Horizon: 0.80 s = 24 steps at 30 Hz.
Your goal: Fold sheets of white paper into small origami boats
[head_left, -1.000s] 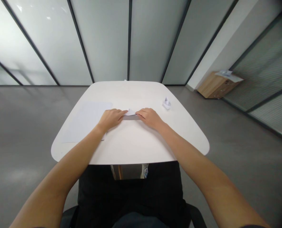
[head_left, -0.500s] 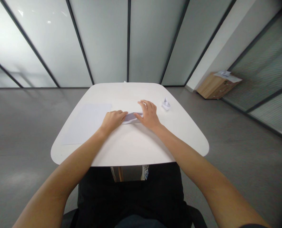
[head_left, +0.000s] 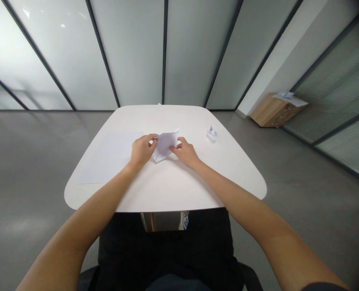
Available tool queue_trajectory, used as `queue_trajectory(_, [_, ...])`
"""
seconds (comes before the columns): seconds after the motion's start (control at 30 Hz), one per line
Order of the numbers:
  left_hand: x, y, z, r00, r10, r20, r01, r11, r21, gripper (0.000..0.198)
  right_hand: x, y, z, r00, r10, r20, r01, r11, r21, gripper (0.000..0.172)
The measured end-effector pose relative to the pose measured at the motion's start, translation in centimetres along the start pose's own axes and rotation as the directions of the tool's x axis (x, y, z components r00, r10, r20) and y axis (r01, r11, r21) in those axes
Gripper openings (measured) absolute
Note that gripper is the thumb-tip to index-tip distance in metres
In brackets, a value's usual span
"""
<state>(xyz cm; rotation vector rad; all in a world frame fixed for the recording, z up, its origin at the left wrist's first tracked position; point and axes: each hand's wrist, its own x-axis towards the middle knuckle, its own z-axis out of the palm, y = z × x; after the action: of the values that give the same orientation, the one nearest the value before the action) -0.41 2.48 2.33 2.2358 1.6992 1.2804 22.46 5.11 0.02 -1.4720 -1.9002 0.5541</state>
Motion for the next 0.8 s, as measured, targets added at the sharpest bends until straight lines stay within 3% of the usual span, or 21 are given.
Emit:
queue_trajectory(0.17, [0.1, -0.9, 0.8, 0.978, -0.192, 0.083, 0.208, 0.924, -0.321, 0.031, 0.3, 0.7, -0.3, 0.999, -0.027, -0.043, 0.035, 0.976, 0.216, 0.043])
queue_trajectory(0.3, [0.3, -1.5, 1.3, 0.914, -0.316, 0.254, 0.404, 0.663, -0.630, 0.039, 0.4, 0.8, -1.0, 0.996, -0.066, -0.061, 0.084, 0.922, 0.378, 0.041])
queue_trajectory(0.43, [0.6, -1.8, 1.1, 0.878, -0.304, 0.370, 0.476, 0.469, -0.744, 0.040, 0.6, 0.5, -1.5, 0.995, -0.096, -0.036, 0.101, 0.851, 0.515, 0.037])
queue_trajectory(0.63, [0.6, -2.1, 0.6, 0.858, -0.277, 0.433, 0.509, 0.344, -0.789, 0.029, 0.7, 0.4, -1.9, 0.996, -0.086, -0.028, 0.085, 0.785, 0.614, 0.033])
queue_trajectory(0.8, [0.4, -2.0, 0.8, 0.862, -0.225, 0.455, 0.508, 0.392, -0.767, 0.036, 0.3, 0.1, -2.2, 0.998, -0.057, 0.018, 0.029, 0.732, 0.681, 0.038])
